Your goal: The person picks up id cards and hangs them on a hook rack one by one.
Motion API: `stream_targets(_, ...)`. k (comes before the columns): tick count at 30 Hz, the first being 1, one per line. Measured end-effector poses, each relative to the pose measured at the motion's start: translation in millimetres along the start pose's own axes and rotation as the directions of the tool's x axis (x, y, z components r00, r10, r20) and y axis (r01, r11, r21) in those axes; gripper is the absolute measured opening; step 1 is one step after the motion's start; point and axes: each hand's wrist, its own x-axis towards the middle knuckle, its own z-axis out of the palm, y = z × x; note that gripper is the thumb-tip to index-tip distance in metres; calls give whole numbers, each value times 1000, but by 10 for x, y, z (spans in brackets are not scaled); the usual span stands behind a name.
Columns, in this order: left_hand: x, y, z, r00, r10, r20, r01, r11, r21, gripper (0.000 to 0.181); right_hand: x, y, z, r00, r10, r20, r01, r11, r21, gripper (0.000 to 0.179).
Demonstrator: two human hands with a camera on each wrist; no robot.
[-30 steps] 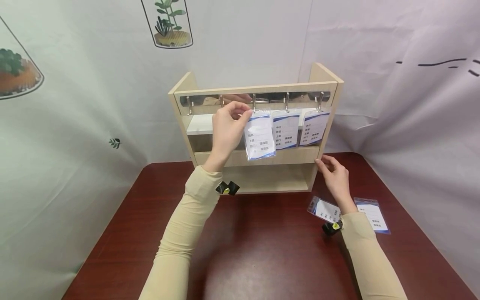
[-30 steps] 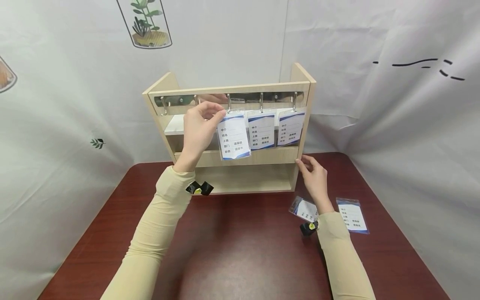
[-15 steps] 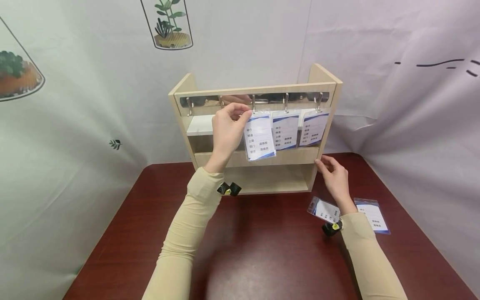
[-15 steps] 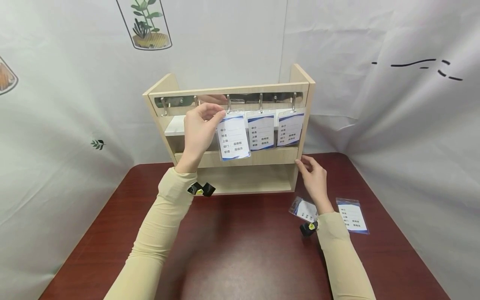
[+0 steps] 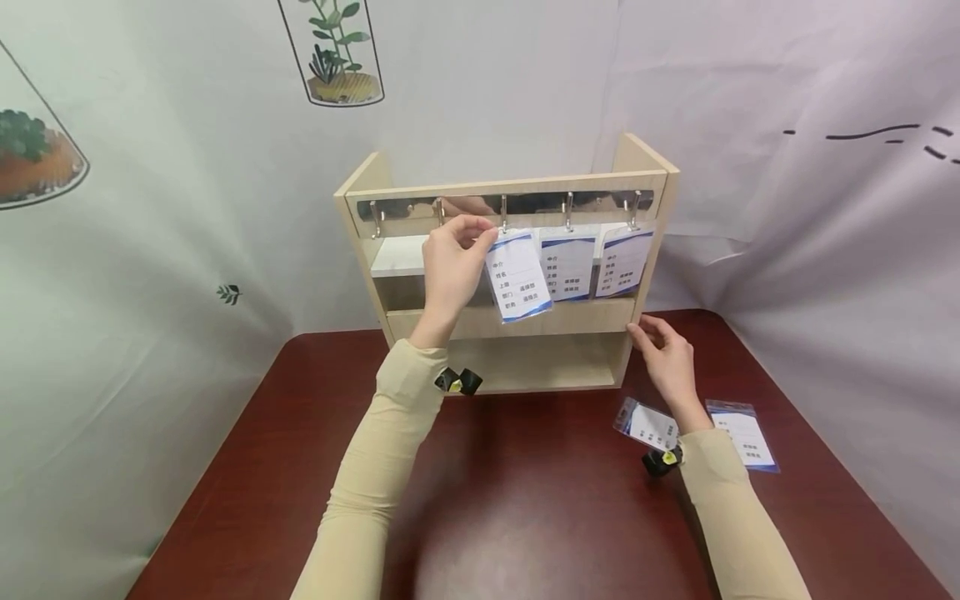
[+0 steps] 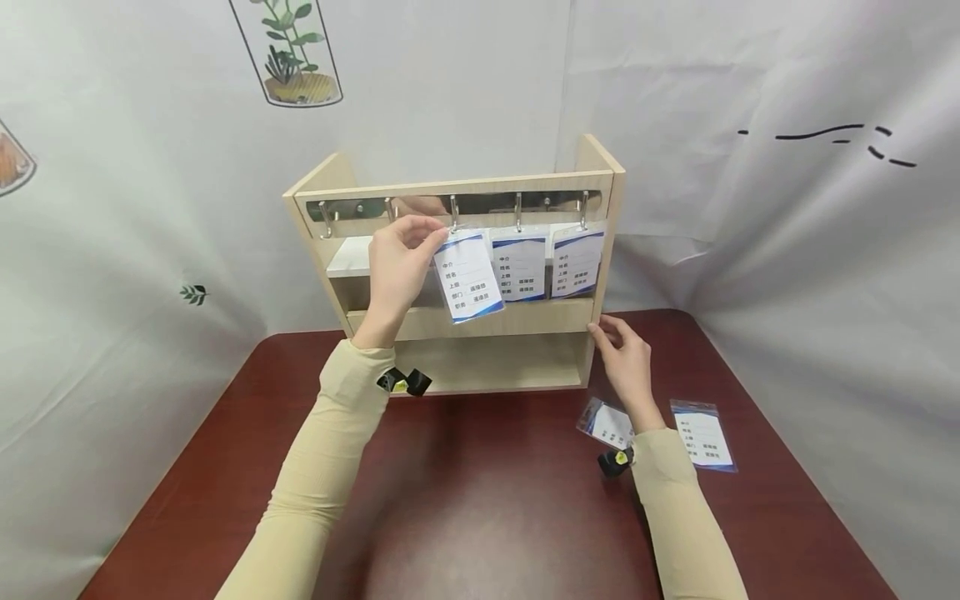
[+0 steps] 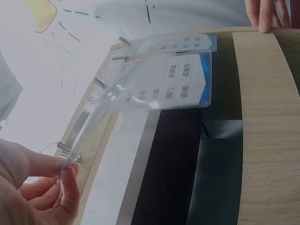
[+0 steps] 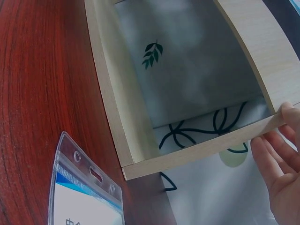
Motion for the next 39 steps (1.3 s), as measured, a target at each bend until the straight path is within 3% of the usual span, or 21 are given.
stream_targets(7,-47,-58,-9,998,66,-2,-66,998,-10,11,-28,14,12,1000,-1,-10,1,1000,-5,47)
stream_targets(23,-27,-101,-13,988,153,-4,-153,984,-93,14,7,-33,3,1000,-5,-17,5,1000,-14,47)
stream_targets(39,-44,-184,9,989,146,14,-144,985,-98,20,-3,3,18,1000,15,-9,-15,1000,-4,48)
